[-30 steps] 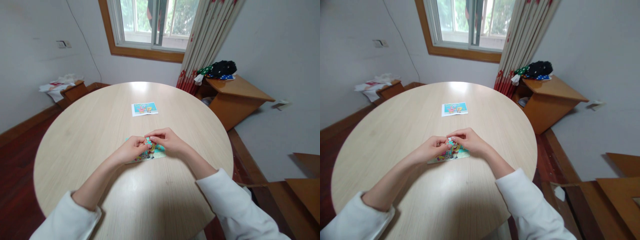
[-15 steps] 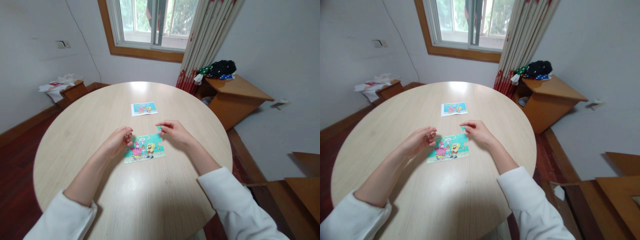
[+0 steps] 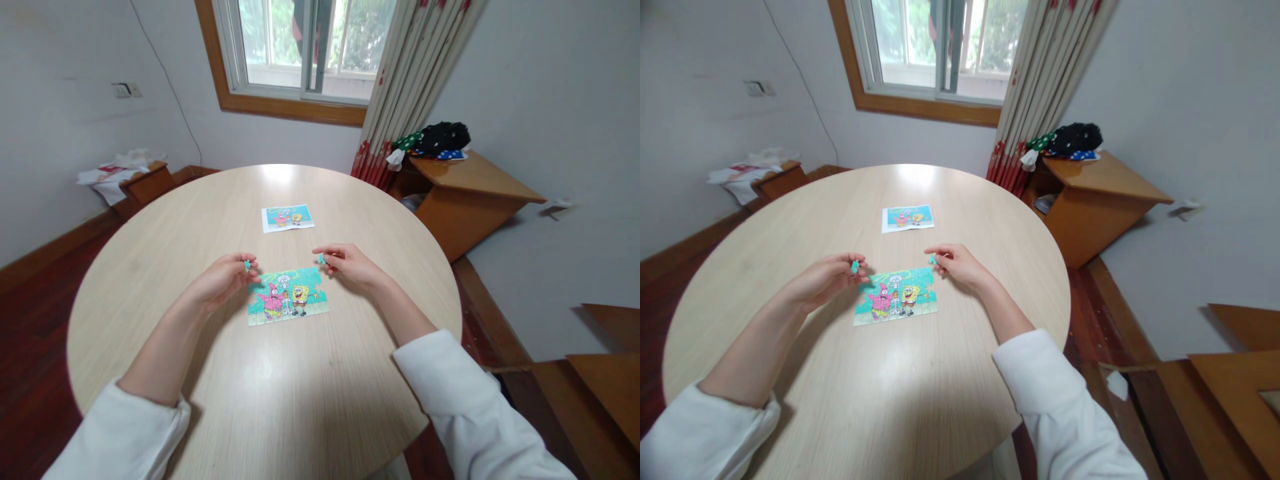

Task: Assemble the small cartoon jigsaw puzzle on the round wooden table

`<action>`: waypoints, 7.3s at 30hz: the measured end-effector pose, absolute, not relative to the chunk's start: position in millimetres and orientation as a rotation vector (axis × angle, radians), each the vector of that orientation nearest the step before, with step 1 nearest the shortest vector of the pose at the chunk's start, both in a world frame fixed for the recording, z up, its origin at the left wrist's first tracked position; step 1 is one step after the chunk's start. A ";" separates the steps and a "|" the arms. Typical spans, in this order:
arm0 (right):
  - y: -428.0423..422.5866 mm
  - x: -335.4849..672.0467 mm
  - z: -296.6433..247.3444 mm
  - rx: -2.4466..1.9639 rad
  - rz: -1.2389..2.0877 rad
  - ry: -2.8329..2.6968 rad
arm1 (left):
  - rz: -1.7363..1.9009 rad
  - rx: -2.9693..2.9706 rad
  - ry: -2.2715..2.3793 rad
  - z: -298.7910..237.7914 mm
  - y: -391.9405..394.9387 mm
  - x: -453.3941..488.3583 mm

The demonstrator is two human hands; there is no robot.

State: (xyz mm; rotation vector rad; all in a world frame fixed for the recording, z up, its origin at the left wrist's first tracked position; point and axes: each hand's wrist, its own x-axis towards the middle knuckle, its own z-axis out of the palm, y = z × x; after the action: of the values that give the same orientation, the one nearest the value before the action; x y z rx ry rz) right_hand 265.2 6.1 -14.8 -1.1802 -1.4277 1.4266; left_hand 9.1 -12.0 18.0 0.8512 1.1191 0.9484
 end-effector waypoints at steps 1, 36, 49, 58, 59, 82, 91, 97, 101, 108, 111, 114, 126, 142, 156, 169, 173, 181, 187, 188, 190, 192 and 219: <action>6.4 265.0 -15.2 -1.188 1.425 -1.424 | 0.943 0.853 1.119 18.2 -12.1 9.3; -1.1 264.7 -10.1 -1.174 1.682 -1.443 | 0.847 1.001 1.125 6.2 -12.3 9.9; -2.4 268.2 -6.7 -1.261 1.652 -1.495 | 0.817 1.067 1.159 7.2 -13.0 10.3; -0.7 272.3 -7.7 -1.239 1.685 -1.492 | 0.813 1.115 1.170 6.3 -13.3 10.0; -0.6 272.6 -7.8 -1.239 1.697 -1.495 | 0.812 1.121 1.177 7.0 -13.6 10.3; -2.0 267.0 -12.4 -1.319 1.597 -1.685 | 0.736 1.265 1.283 11.4 -15.7 14.6; -3.3 263.8 -10.6 -1.427 1.460 -1.793 | 0.714 1.289 1.274 5.8 -13.2 13.0; -5.2 262.4 -9.8 -1.462 1.404 -1.832 | 0.701 1.278 1.266 2.5 -12.3 11.9; -6.8 260.4 -7.2 -1.472 1.398 -1.832 | 0.698 1.296 1.253 2.0 -11.8 11.6; -5.8 259.5 -7.0 -1.510 1.375 -1.864 | 0.703 1.264 1.266 4.3 -12.8 12.8; -4.9 259.8 -9.5 -1.512 1.370 -1.858 | 0.703 1.248 1.270 5.1 -13.1 13.1; -4.9 260.2 -10.3 -1.508 1.355 -1.871 | 0.704 1.243 1.277 6.1 -13.4 13.7; -4.1 262.1 -12.5 -1.507 1.321 -1.907 | 0.701 1.264 1.273 4.9 -13.6 13.2; -7.3 256.2 -3.5 -1.604 1.192 -1.995 | 0.695 1.245 1.273 4.8 -13.4 13.7; -3.1 265.3 -7.5 -1.469 1.451 -1.608 | 0.813 1.285 1.262 8.2 -11.0 7.4; -3.1 265.9 -9.2 -1.452 1.506 -1.615 | 0.816 1.366 1.361 10.0 -3.4 -11.9; -3.5 266.0 -9.2 -1.455 1.488 -1.696 | 0.806 1.435 1.393 12.5 -2.3 -17.2; -4.4 264.8 -4.5 -1.561 1.343 -1.857 | 0.551 1.521 1.347 24.1 -5.4 -25.7; -6.8 263.6 0.0 -1.587 1.353 -1.855 | 0.422 1.495 1.345 18.1 -4.8 -27.8; -7.1 263.4 0.5 -1.592 1.354 -1.855 | 0.417 1.482 1.342 17.3 -5.0 -27.1; -7.4 262.9 0.9 -1.599 1.354 -1.859 | 0.409 1.437 1.322 16.4 -5.7 -25.6; -7.3 262.6 0.9 -1.602 1.352 -1.865 | 0.407 1.390 1.296 16.0 -6.4 -24.3; -3.3 265.8 -8.4 -1.553 1.311 -1.911 | 0.325 1.340 1.349 4.6 -3.2 -19.9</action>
State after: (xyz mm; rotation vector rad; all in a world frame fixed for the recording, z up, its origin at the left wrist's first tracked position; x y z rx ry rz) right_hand 265.8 -3.3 -8.4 -1.5531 -1.9112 1.3114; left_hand -19.9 -3.2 4.6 1.3399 1.3488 0.3254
